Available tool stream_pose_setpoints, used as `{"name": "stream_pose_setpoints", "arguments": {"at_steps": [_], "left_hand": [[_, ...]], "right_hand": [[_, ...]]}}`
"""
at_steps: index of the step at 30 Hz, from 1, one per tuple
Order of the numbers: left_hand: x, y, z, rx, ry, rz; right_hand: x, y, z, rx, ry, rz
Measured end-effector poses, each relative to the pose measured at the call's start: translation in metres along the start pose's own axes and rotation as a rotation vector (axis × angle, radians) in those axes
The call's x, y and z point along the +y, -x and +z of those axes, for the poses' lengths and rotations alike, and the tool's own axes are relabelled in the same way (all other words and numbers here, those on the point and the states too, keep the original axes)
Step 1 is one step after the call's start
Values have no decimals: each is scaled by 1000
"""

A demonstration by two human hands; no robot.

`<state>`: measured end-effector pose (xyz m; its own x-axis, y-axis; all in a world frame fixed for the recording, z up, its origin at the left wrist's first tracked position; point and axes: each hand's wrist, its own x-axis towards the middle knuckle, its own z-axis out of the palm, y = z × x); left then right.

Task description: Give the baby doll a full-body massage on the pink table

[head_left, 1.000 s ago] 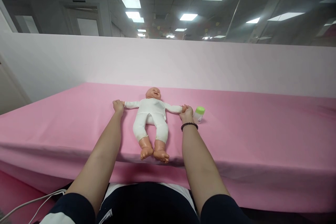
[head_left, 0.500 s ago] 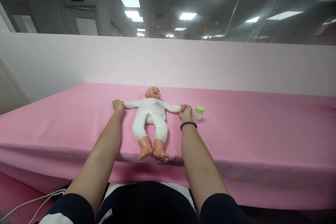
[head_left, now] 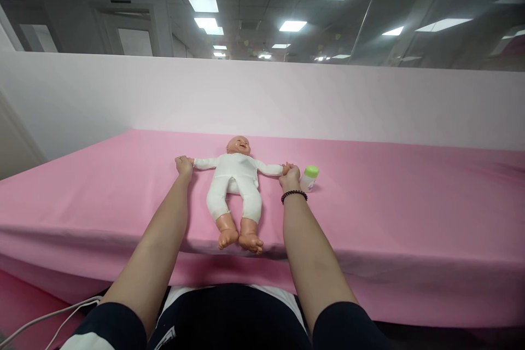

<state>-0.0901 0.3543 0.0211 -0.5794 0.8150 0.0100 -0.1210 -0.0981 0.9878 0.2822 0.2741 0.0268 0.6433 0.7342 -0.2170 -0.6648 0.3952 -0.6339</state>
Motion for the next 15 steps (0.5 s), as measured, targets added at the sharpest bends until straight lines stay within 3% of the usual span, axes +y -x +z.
{"name": "stream_pose_setpoints", "arguments": {"at_steps": [15], "left_hand": [[0, 0, 0, -10, 24, 10]], "right_hand": [[2, -2, -1, 3, 1, -13]]}}
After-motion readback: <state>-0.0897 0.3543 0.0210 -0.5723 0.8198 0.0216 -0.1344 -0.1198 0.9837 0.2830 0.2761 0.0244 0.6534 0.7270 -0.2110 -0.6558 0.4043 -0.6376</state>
